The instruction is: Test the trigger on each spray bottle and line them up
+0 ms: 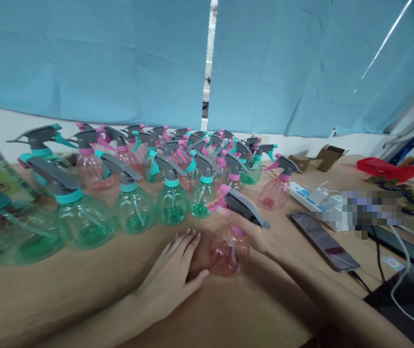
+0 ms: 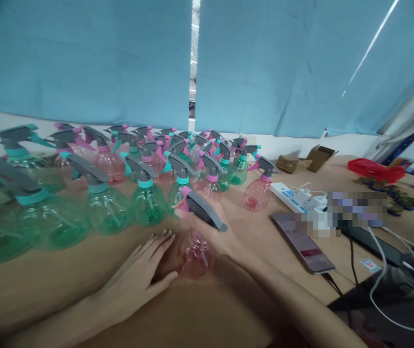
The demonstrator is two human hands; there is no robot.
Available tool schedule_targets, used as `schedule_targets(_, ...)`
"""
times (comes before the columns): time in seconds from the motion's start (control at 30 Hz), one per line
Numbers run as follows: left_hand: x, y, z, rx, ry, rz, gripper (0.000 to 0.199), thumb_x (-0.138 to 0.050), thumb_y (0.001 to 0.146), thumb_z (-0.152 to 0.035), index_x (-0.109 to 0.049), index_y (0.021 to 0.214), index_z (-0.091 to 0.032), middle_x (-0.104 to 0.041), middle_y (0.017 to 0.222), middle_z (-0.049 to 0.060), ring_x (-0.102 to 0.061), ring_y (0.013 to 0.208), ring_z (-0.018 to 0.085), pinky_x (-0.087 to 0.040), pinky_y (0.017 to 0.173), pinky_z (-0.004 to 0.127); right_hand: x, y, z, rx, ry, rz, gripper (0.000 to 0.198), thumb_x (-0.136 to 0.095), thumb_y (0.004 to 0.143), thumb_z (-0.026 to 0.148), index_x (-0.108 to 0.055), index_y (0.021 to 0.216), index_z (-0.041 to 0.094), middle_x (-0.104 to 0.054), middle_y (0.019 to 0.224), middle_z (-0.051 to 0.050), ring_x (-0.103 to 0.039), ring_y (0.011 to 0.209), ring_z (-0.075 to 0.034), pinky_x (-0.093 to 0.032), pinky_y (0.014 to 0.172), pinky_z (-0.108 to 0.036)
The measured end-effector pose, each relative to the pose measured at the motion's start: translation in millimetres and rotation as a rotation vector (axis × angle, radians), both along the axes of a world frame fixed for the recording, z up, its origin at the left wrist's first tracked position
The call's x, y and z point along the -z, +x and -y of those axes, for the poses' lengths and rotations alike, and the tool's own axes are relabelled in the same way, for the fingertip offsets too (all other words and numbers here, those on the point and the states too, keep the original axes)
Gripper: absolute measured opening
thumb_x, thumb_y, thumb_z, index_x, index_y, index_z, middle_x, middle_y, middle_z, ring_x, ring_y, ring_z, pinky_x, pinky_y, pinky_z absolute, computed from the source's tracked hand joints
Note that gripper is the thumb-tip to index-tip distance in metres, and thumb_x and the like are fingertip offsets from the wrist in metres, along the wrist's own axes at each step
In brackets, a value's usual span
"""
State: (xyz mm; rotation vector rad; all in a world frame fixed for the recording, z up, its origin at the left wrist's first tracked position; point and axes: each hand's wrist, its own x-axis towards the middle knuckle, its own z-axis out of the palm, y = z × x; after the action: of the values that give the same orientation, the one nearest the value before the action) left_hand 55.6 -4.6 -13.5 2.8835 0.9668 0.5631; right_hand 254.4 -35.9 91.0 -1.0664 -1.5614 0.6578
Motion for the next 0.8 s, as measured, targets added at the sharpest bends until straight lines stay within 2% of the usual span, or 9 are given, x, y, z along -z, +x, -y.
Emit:
schedule_targets(0.2,1.0,-2,2,-0.028,0.078,-0.082,0.059,-0.05,0.09,-0.043,-0.043,0.133,-0.004,-0.046,0.138,0.02,-0.044,0.127,0.032,-0.037,0.103,0.047,16,2,-23,-0.051,0.01,-0.054,0.015,-0.064,0.08,0.04,-0.063,0.082,0.025,-0.065,0.08,0.0,-0.061,0.076,-0.019,-0.049,0.074,-0.034)
schedule_targets(0.53,-4.6,2,4,-0.015,0.061,-0.099,0.056,-0.053,0.088,-0.039,-0.047,0.129,-0.003,-0.047,0.137,0.021,-0.045,0.126,0.033,-0.041,0.099,0.051,22,-3,-39,0.003,-0.002,-0.037,0.026,-0.059,0.082,0.048,-0.066,0.079,0.024,-0.061,0.074,0.0,-0.057,0.077,-0.018,-0.046,0.072,-0.031)
schedule_targets(0.67,-4.6,2,4,-0.009,0.074,-0.106,0.056,-0.054,0.088,-0.04,-0.048,0.129,-0.002,-0.048,0.137,0.021,-0.046,0.125,0.034,-0.042,0.098,0.052,26,-4,-38,0.057,0.042,-0.07,0.02,-0.058,0.084,0.044,-0.066,0.086,0.026,-0.061,0.076,0.002,-0.057,0.071,-0.015,-0.048,0.063,-0.026)
schedule_targets(0.8,-5.9,1,5,-0.014,0.067,-0.121,0.055,-0.054,0.088,-0.04,-0.048,0.128,-0.002,-0.047,0.137,0.022,-0.046,0.125,0.034,-0.042,0.098,0.052,27,-9,-36,0.077,0.034,-0.134,0.019,-0.06,0.084,0.042,-0.063,0.096,0.028,-0.065,0.084,0.004,-0.062,0.08,-0.017,-0.051,0.071,-0.03)
